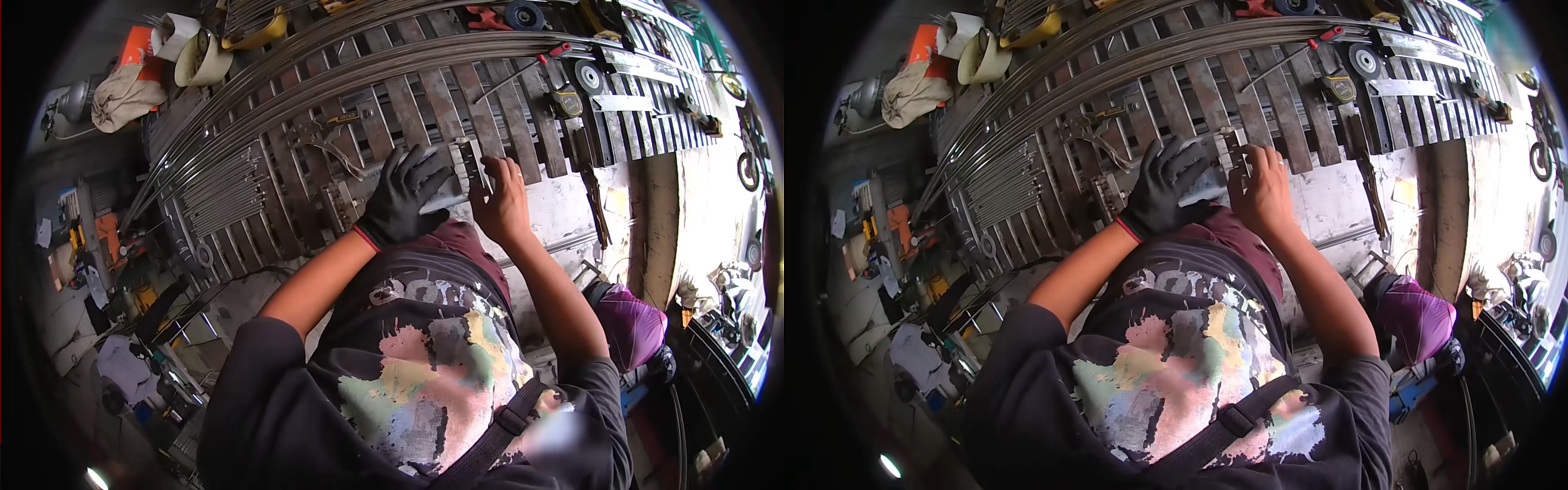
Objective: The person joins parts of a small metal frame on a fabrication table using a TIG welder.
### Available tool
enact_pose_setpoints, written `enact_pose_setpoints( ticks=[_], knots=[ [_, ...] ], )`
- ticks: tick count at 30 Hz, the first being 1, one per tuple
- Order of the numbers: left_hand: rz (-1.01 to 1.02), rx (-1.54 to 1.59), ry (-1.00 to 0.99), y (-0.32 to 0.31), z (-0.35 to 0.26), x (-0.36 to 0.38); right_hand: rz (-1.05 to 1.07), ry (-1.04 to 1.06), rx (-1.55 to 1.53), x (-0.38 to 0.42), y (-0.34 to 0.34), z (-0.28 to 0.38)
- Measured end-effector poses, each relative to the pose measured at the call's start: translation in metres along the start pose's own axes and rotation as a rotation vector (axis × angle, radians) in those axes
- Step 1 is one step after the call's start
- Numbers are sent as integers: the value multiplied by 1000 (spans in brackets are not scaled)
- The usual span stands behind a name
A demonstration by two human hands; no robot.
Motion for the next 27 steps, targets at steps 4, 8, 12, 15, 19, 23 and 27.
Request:
enact_pose_setpoints(
  ticks=[4, 8, 12, 15, 19, 23, 27],
  knots=[
    [-93, -82, 213, 34, 39, 101, 147, 316, 100, -62, -64, 68],
    [-160, -203, 403, 65, 71, 178, 232, 386, 255, -116, -146, 125],
    [-183, -183, 441, 72, 100, 235, 332, 139, 513, -143, -213, 148],
    [-132, -166, 371, 82, 114, 260, 377, 31, 640, -156, -228, 157],
    [-88, -174, 250, 107, 141, 291, 351, -113, 615, -167, -227, 177],
    [-81, -119, 194, 125, 179, 325, 206, -216, 599, -160, -212, 212],
    [-45, -64, 164, 122, 203, 333, 221, -469, -78, -114, -175, 203]
  ],
)
Point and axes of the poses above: each hand's wrist, its own x-axis away from the middle knuckle, its own y-axis out of the back of the hand, z = x × y, the point moved 4 cm from there along -x, towards the middle knuckle, and after that the axes turned 5 degrees about z, right-handed, at the moved point
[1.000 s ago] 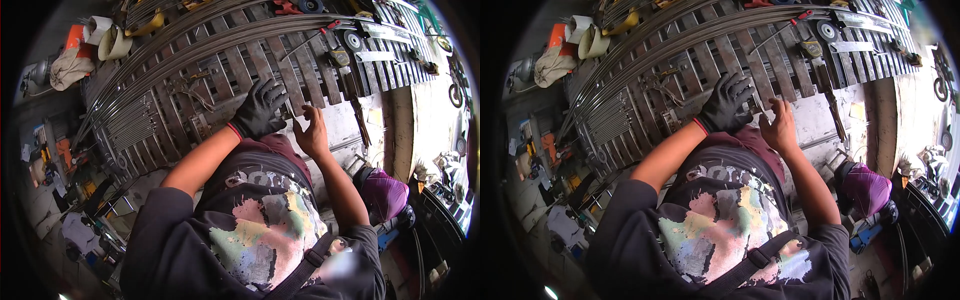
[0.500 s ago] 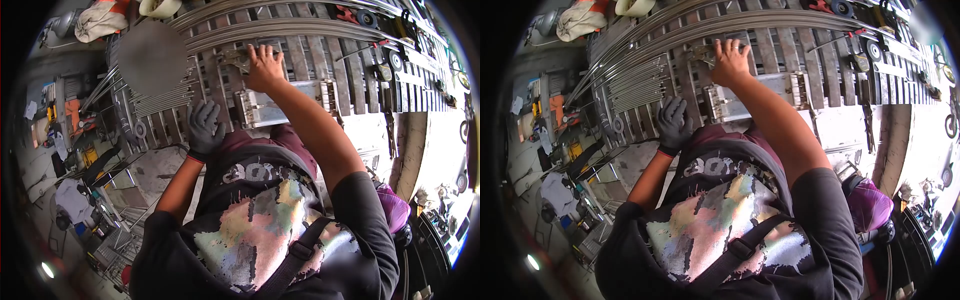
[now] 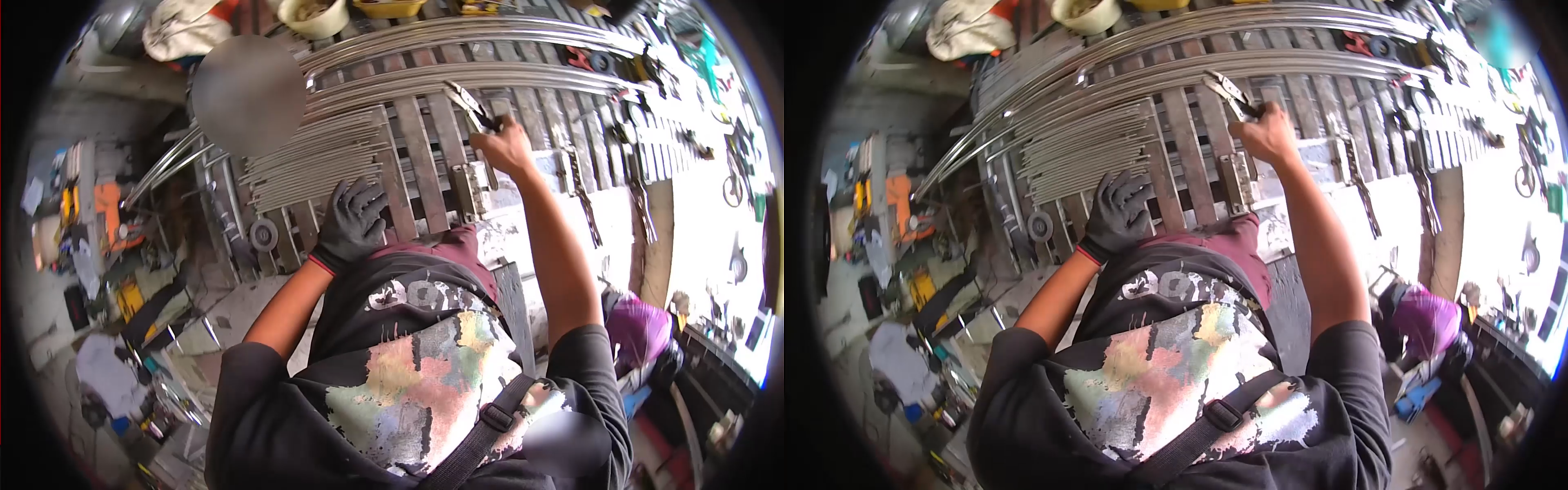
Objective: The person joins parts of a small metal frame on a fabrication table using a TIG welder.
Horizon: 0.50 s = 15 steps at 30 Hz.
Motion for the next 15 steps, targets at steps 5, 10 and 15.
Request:
enact_pose_setpoints(
  ticks=[5, 10, 15],
  knots=[
    [115, 62, -232, -23, -2, -47, 477, 243, -957, 130, -5, -105],
    [187, 15, -436, -54, -6, -96, 264, -33, -1105, 265, -43, -185],
    [151, 40, -494, -67, -2, -115, -63, -135, -828, 335, -119, -289]
  ],
)
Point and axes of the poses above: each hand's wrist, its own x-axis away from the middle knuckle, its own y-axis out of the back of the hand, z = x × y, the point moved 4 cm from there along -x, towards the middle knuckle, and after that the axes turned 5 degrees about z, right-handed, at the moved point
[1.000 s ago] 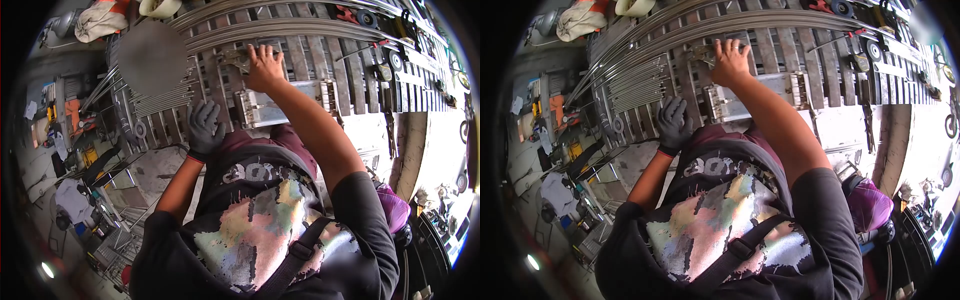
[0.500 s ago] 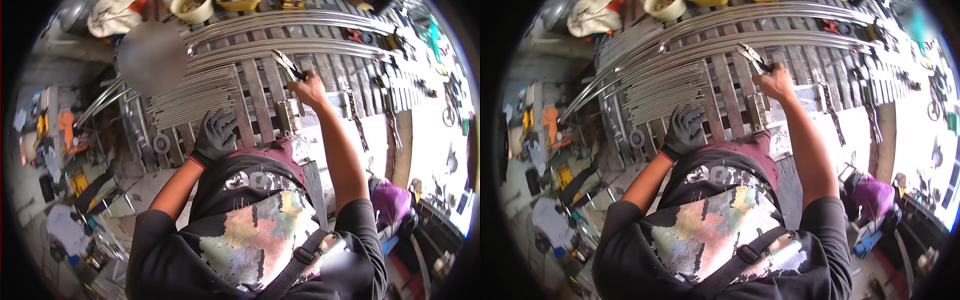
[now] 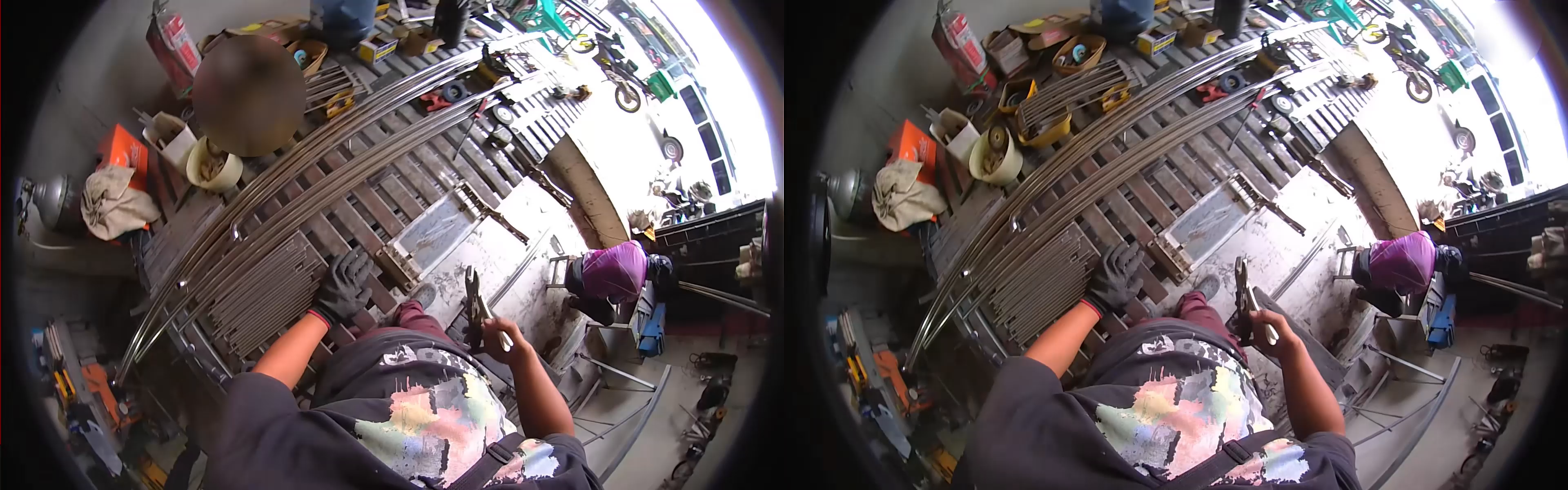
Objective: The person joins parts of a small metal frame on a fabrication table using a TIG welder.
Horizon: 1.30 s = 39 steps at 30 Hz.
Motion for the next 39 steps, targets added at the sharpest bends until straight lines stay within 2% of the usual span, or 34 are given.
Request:
enact_pose_setpoints(
  ticks=[2, 3, 4, 6, 8, 11, 13, 15, 17, 20, 23, 29, 32, 37, 39],
  knots=[
    [-38, -19, -39, -1, -1, -1, -15, -23, -200, 12, -14, 26],
    [-46, -34, -63, -5, 0, 0, 145, -184, -618, 27, -48, 96],
    [-56, -30, -65, -6, 0, -1, 137, -331, -728, 37, -65, 143],
    [-79, -15, -81, -7, 1, 0, 34, -301, -579, 44, -78, 166],
    [-89, -40, -98, -1, -2, -1, 38, -315, -547, 43, -83, 172],
    [-112, -30, -115, -7, -1, 1, 88, -284, -626, 16, -78, 109],
    [-85, -118, -111, -11, -1, 2, 167, -386, -634, 5, -85, 106],
    [-95, -131, -114, -13, -1, 3, 144, -385, -530, -10, -88, 91],
    [-94, -112, -114, -16, 2, 4, 150, -135, -386, -25, -91, 74],
    [-114, -127, -112, -15, 1, 5, 287, -416, -534, -34, -86, 82],
    [-116, -132, -106, -15, 1, 5, 298, -343, -340, -43, -81, 68],
    [-132, -126, -120, -14, -1, 4, 291, -310, -455, -23, -83, 72],
    [-149, -132, -124, -10, -3, 4, 205, -380, -518, -22, -84, 70],
    [-135, -141, -138, -13, -2, 4, 165, -466, -646, 13, -111, 121],
    [-138, -144, -141, -16, -1, 5, 174, -432, -566, 16, -115, 123]
  ],
)
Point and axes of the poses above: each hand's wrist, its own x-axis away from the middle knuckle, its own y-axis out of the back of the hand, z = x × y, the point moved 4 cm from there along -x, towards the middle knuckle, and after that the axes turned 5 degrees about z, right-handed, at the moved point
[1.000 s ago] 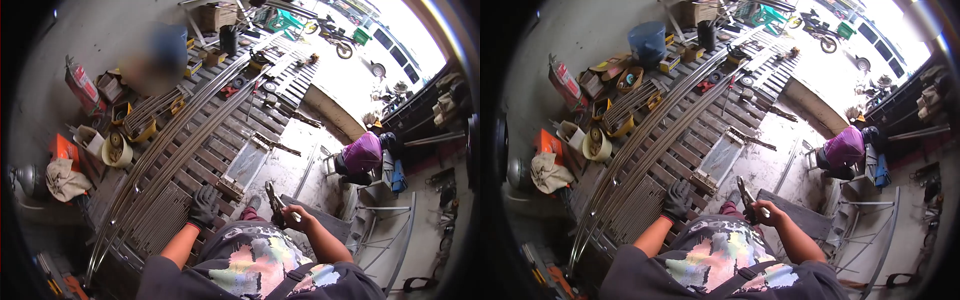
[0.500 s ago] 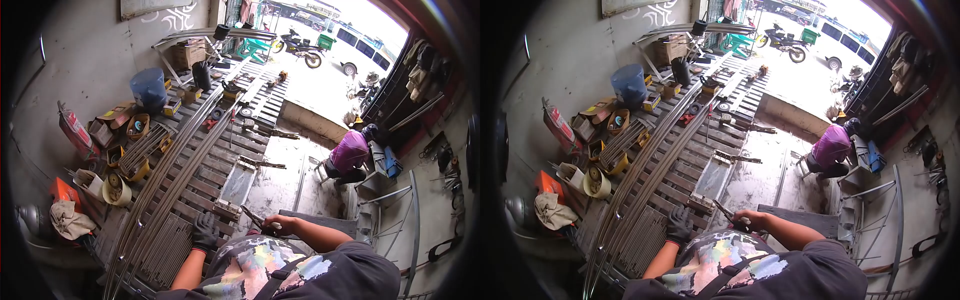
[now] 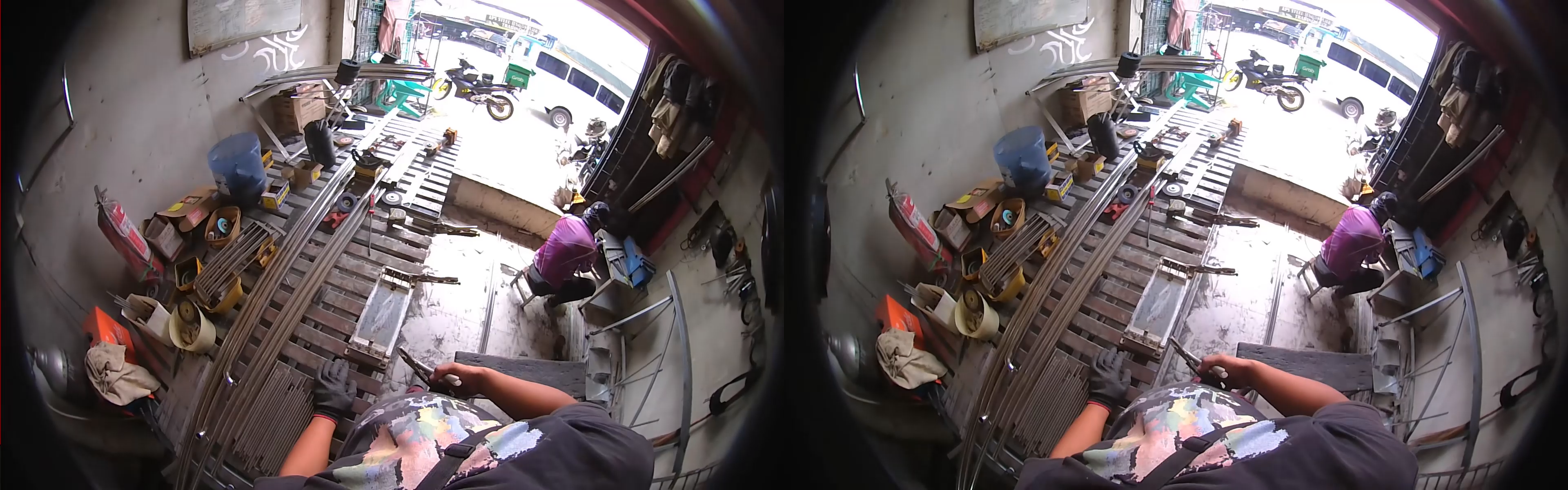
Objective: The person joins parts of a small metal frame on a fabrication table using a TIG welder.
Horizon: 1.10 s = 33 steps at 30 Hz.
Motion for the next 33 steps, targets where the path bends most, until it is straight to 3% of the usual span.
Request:
enact_pose_setpoints(
  ticks=[5, 17, 24, 26, 28, 29, 33],
  knots=[
    [-24, 16, -5, -6, 2, 2, -71, -8, 65, 32, -31, 10],
    [37, 19, 9, -13, 6, 3, -25, -15, 168, 3, -5, -5],
    [-4, 28, 9, -7, 3, 3, 30, -46, 194, 13, -28, 4],
    [-6, 19, 10, -5, 2, 3, -44, -32, 269, 25, -35, 14],
    [10, 16, 17, -9, 3, 3, 121, 183, 428, -2, -15, 17],
    [1, 21, 16, -11, 3, 4, 12, -12, 286, 2, -9, 13],
    [15, 30, 17, -8, 4, 3, 23, 72, 381, 4, -9, 17]
  ],
)
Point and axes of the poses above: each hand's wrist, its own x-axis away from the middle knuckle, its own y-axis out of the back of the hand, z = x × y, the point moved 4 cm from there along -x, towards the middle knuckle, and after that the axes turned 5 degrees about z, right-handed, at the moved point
